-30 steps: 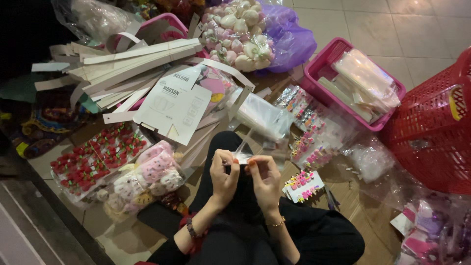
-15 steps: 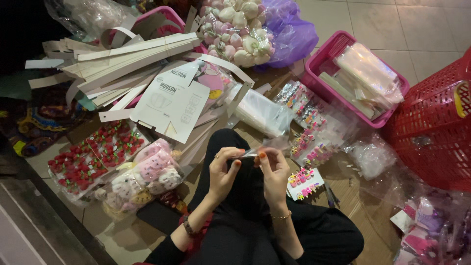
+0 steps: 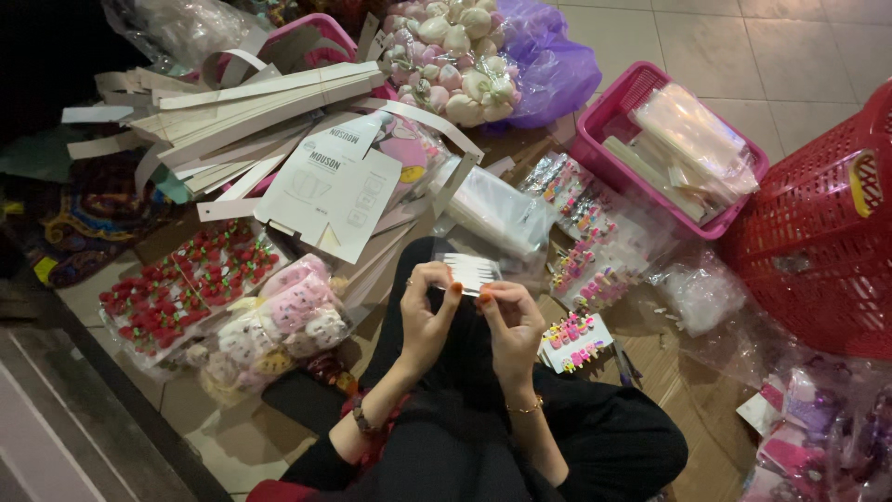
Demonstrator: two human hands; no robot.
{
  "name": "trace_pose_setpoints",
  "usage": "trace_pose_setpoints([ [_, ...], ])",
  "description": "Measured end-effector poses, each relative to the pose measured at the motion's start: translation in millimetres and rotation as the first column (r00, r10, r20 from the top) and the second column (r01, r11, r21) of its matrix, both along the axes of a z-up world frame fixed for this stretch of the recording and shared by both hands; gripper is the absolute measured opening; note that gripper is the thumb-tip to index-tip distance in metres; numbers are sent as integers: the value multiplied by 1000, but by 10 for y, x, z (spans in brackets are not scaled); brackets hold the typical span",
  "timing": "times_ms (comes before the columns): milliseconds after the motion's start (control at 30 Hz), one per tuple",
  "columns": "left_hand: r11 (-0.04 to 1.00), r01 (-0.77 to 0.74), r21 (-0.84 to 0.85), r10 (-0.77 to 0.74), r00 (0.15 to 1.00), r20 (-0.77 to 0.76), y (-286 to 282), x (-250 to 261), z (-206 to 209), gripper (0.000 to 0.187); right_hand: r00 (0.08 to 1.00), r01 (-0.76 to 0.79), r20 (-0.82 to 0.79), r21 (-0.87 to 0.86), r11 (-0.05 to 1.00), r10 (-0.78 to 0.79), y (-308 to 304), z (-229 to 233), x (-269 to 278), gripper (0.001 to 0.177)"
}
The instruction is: The person organizes hair clips on cardboard backing and places them into clear plastic bags by hand while sitting on the floor.
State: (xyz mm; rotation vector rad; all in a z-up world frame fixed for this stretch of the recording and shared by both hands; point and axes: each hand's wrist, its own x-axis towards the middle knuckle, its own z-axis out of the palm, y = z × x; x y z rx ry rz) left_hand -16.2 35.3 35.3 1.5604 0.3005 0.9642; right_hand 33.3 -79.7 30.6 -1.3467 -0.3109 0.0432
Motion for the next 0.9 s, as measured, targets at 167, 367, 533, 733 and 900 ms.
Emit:
trace_pose_setpoints([
  [167, 999, -15, 36, 17, 999, -38, -73, -31, 45, 27, 997, 42, 60, -50, 998, -39, -8, 133, -55, 14],
  [367, 991, -42, 129, 48, 998, -38, -117, 10, 64, 23, 967, 125, 237, -110, 986, -97, -28, 235, -73, 13],
  [533, 984, -64, 168, 73, 996, -52, -132, 39, -2, 16, 947, 180, 299, -191, 965, -118, -59, 331, -97, 11],
  [733, 998, 36, 61, -28, 991, -130, -86, 108, 58, 50, 997, 64, 62, -300, 952, -48, -244, 497, 28, 7],
  [900, 987, 64, -144, -106, 946, -306, -163, 238, 38, 27, 993, -31, -121, -180, 983, 10, -393, 317, 194, 12],
])
